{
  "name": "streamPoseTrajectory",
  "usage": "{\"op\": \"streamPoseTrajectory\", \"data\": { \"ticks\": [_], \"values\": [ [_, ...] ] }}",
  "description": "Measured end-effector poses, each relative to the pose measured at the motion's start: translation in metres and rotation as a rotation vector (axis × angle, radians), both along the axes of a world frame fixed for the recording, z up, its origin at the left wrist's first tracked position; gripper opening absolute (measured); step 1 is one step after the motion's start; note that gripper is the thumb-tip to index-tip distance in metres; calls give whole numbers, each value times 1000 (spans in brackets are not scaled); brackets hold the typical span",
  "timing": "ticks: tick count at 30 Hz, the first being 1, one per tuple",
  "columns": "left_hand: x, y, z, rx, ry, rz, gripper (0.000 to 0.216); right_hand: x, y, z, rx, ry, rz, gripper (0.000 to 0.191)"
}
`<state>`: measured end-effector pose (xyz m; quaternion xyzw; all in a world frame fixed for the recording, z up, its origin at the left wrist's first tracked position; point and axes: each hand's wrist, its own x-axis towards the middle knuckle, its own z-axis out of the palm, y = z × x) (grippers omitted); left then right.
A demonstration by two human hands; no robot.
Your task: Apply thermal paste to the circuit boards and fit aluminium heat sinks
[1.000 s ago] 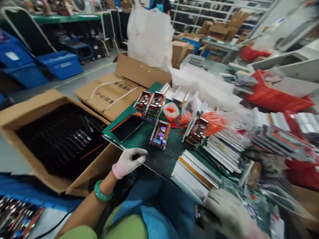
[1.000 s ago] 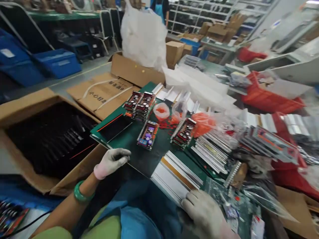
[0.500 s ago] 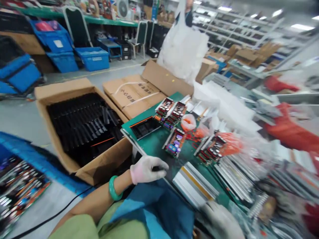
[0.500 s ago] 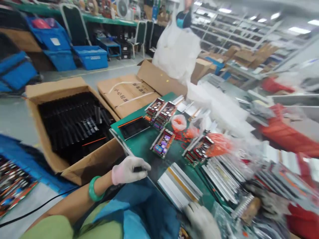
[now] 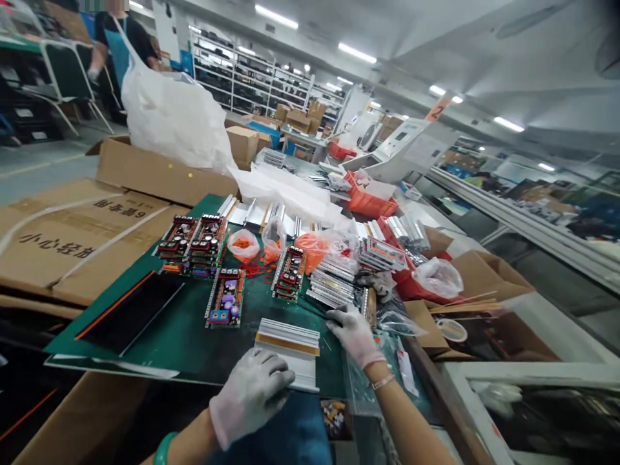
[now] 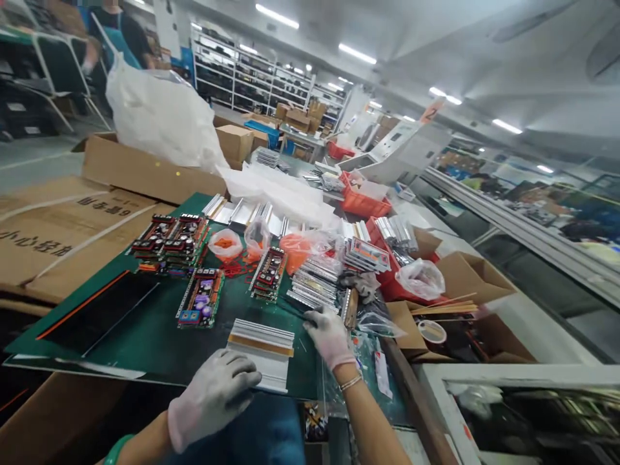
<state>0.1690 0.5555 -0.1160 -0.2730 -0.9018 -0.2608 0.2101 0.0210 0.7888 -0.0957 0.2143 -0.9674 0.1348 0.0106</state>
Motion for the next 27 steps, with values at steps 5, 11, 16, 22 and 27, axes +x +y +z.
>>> {"op": "streamPoseTrajectory", "data": {
  "ticks": [5,11,16,22,27],
  "values": [
    [-3,6,-1,-30,-1,7,17,-17,-22,10,187,-137,-33,18],
    [-9,11,2,75,63,54,21,-22,-38,9,289,-105,-77,16],
    [-13,7,14,26,244,233,19,20,-33,14,185,63,43,15],
    [-9,3,24,-84,266,185,13,96,-13,16,-293,30,529,13],
    [0,7,13,-18,208,152,19,109,2,2,-217,237,465,18]
  ]
}}
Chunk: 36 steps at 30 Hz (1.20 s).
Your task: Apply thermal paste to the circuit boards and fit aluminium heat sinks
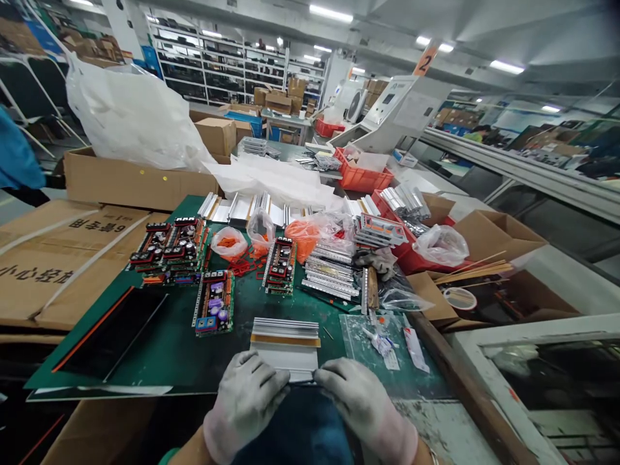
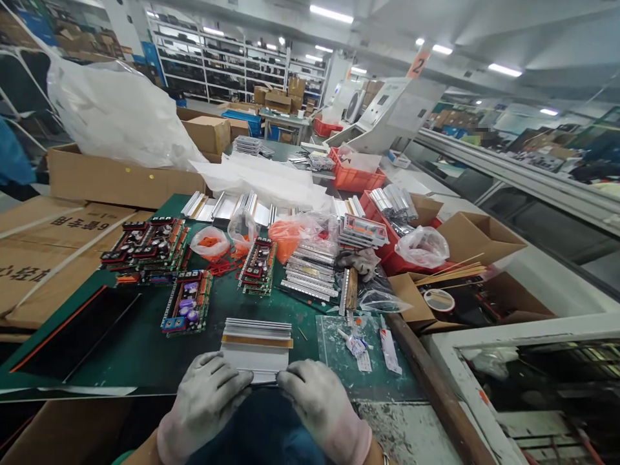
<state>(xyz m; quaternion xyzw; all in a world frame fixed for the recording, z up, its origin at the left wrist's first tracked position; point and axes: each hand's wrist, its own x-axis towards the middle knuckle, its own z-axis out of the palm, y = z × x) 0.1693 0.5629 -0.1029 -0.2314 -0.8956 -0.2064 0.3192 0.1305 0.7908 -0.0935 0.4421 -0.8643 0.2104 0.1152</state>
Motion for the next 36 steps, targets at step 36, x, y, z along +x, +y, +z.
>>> {"op": "streamPoseTrajectory", "data": {
  "ticks": [36],
  "values": [
    [1,4,-37,59,19,-66,16,-38,-11,4,449,12,-6,40]
  ]
}}
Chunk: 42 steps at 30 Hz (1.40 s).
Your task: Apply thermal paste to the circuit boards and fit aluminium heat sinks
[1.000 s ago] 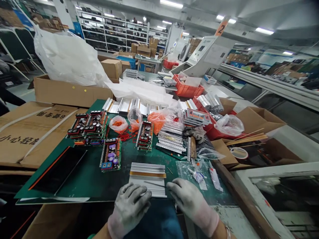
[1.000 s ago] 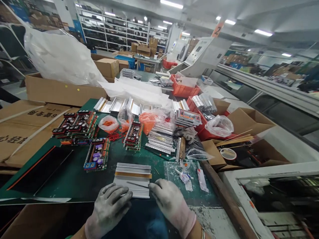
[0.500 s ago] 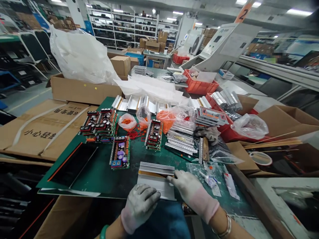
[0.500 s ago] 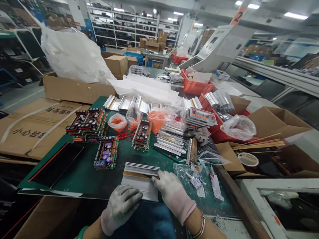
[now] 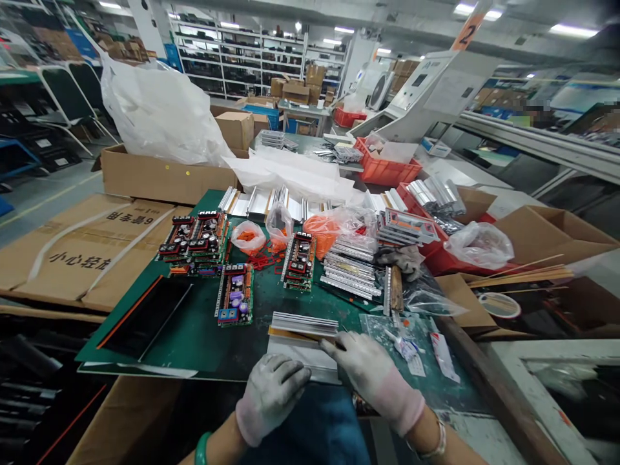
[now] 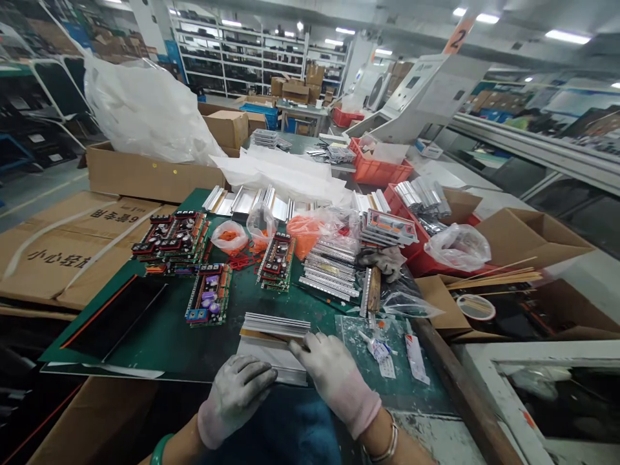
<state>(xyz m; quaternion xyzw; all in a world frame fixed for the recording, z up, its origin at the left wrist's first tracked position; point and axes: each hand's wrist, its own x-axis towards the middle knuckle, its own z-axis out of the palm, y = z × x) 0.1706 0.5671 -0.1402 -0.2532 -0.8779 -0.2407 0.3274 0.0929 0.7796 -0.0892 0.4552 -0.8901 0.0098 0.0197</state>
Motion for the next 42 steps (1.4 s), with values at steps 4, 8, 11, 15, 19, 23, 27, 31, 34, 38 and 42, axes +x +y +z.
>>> {"op": "streamPoseTrajectory", "data": {
  "ticks": [4,8,11,15,19,23,27,31,34,38,42],
  "values": [
    [-1,1,-1,12,2,15,15,1,43,-11,-80,57,-38,50],
    [-2,0,-3,1,8,18,20,0,52,-13,-24,57,-91,47],
    [-4,-1,-4,-12,14,13,19,0,44,-13,-17,42,-93,43],
    [-5,-2,-4,-24,16,14,17,7,56,-16,-219,59,-75,46],
    [-4,-1,-5,2,14,18,18,17,83,-18,-337,31,-143,48],
    [-5,-1,-6,-9,10,18,19,19,83,-19,-296,41,-146,52],
    [-6,-2,-6,-33,15,19,18,9,58,-18,-200,82,-156,45],
    [-6,-2,-5,-40,23,23,19,2,46,-16,-168,86,-173,43],
    [-6,-2,-4,-44,27,23,19,8,58,-14,-308,66,-155,42],
    [-7,-2,-3,-21,42,13,18,26,86,-14,-381,5,-169,38],
    [-7,-1,-3,-13,47,22,18,39,102,-17,-350,-14,-198,36]
  ]
}}
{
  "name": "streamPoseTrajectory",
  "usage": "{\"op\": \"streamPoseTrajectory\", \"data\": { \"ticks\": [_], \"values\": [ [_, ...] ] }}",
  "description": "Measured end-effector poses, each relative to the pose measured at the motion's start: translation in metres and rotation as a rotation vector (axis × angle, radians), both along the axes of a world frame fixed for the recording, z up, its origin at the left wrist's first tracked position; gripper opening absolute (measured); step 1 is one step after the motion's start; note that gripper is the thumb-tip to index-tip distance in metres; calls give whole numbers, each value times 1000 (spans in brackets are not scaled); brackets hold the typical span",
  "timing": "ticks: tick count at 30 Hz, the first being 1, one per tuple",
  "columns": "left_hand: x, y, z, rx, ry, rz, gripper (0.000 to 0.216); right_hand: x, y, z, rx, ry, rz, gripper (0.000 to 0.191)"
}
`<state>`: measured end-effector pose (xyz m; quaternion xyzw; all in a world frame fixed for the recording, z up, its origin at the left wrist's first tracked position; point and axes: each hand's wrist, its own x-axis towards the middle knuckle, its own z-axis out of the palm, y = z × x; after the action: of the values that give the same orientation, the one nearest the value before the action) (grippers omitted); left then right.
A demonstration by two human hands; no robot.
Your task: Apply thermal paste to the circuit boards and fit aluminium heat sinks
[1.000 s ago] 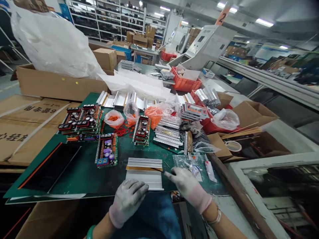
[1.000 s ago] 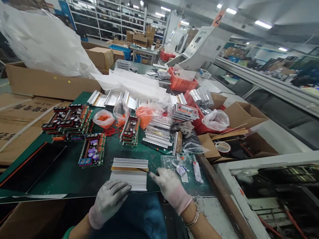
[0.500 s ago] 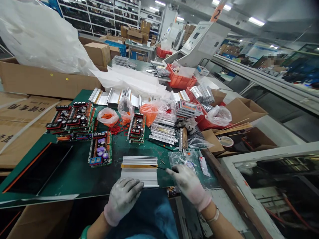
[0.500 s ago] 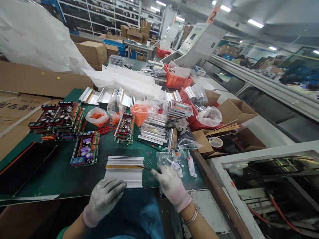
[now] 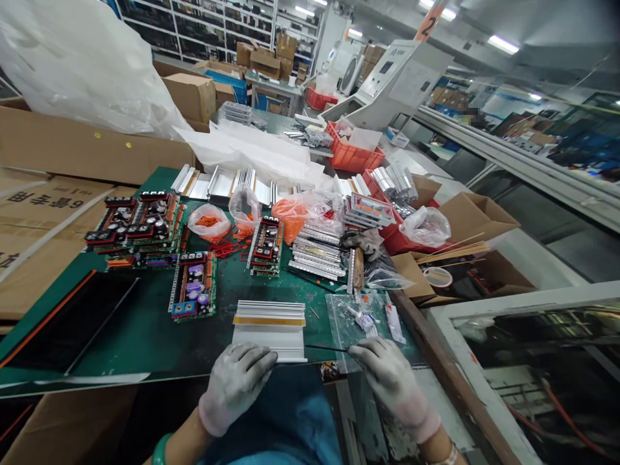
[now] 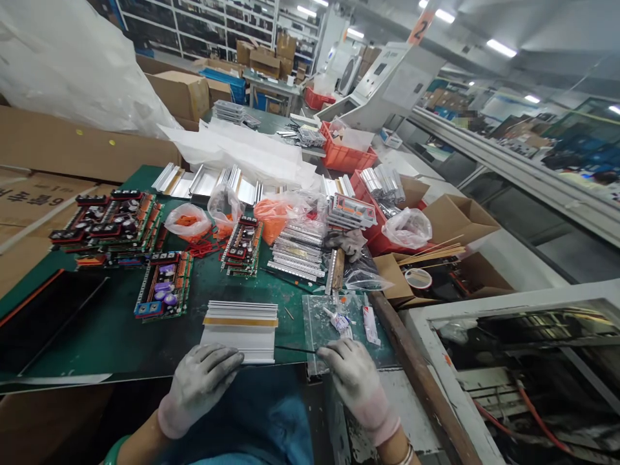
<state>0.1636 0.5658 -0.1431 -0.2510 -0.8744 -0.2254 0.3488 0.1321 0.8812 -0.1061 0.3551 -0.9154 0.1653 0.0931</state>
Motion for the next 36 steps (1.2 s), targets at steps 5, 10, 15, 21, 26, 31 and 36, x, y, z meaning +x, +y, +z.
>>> {"op": "streamPoseTrajectory", "data": {
  "ticks": [5,10,15,21,26,31,36],
  "values": [
    [1,-1,-1,-24,-10,2,14,1,-2,-4,35,6,-2,36],
    [1,-1,-1,-22,-9,-5,17,-5,-4,-2,88,-2,24,32],
    [0,-1,-1,-17,-7,-11,16,-8,-19,-6,48,-21,47,29],
    [-1,-1,2,-3,-22,-44,18,-13,-55,-16,45,-6,120,27],
    [1,-1,8,-53,-86,-114,23,-15,-82,-7,156,-115,122,31],
    [4,-10,10,-157,-130,-143,30,-20,-96,17,212,-256,174,41],
    [7,-47,15,-216,-102,-41,21,-30,-73,28,-37,-438,99,33]
  ]
}}
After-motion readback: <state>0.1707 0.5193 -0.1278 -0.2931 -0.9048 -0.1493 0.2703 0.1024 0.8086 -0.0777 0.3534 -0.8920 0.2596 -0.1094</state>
